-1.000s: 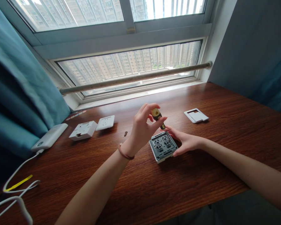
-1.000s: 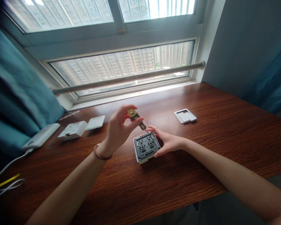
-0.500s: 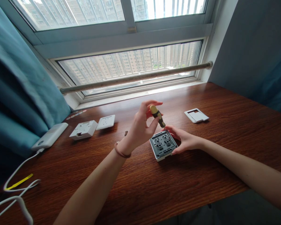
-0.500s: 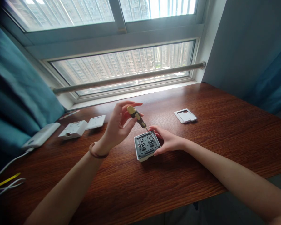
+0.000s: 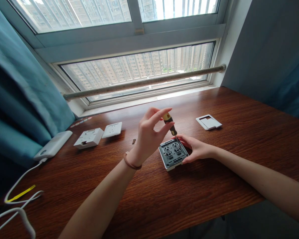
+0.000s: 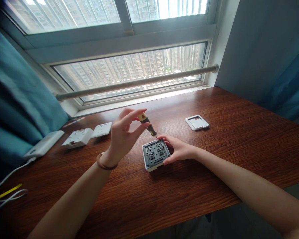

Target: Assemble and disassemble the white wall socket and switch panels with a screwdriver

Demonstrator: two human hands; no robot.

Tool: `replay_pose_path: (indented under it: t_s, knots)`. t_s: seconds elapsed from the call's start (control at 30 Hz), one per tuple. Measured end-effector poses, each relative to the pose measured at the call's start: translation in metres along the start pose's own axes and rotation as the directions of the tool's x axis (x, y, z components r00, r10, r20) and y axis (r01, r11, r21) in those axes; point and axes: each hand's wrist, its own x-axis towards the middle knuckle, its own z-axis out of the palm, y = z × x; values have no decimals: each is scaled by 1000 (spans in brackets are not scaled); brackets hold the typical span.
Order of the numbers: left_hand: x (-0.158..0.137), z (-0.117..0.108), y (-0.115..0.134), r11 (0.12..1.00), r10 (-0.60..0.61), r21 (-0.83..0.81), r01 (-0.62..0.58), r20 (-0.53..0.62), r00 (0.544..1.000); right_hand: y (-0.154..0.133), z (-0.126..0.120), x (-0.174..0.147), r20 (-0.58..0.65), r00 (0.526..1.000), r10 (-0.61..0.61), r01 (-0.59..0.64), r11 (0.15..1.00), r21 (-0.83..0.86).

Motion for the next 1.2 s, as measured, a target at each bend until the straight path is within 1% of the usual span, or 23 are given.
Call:
replay_pose_path:
  t_s: [0.13, 0.23, 0.3, 0.37, 0.47, 0.53, 0.6, 0.7, 0.8, 0.87, 0.97, 1.03, 1.13, 1.2]
  knots:
    - [0, -2, 9, 993, 38, -120, -17, 175, 984, 0, 0, 0, -1, 1000, 15, -15, 1000, 3]
    - [-2, 1, 20, 984, 85, -171, -44, 240, 967, -1, 0, 0, 5, 1000, 6, -7, 1000, 18]
    - [-5, 5, 24, 983, 99, -176, -56, 242, 965, -2, 1, 1, 10, 1000, 0, 0, 1000, 26]
    - [-7, 9, 23, 989, 70, -143, -39, 217, 974, -2, 1, 1, 12, 1000, 4, -5, 1000, 28]
    - [-8, 13, 13, 999, -3, -49, 8, 113, 994, -1, 0, 0, 6, 1000, 14, -14, 1000, 10]
    - [-8, 14, 7, 999, -40, -30, 41, 63, 997, 2, -1, 0, -5, 1000, 15, -15, 1000, -3]
    - [-8, 14, 4, 995, -64, -77, 70, 84, 994, 4, -1, -1, -9, 1000, 18, -18, 1000, -5]
    - [-6, 13, 6, 978, -53, -187, 86, 175, 983, 6, -2, 0, -6, 1000, 14, -14, 1000, 8]
    - [-4, 13, 8, 972, -18, -223, 74, 242, 970, 5, -1, 0, -4, 1000, 1, -1, 1000, 18]
    - [-4, 13, 6, 968, -7, -240, 71, 256, 967, 4, 0, 1, -7, 1000, -2, 3, 1000, 17]
    - [-5, 14, -3, 944, -45, -309, 119, 237, 970, 2, 0, 0, -6, 1000, 8, -7, 1000, 14]
    - [-6, 15, -9, 926, -98, -342, 161, 195, 976, 2, 0, 0, -1, 1000, 17, -17, 1000, 18]
    - [-6, 16, -15, 944, -159, -285, 168, 56, 986, 2, 0, -1, 2, 1000, 23, -23, 1000, 11]
    - [-5, 16, -18, 962, -171, -221, 159, -32, 985, 2, 0, -1, -2, 1000, 20, -20, 1000, 0]
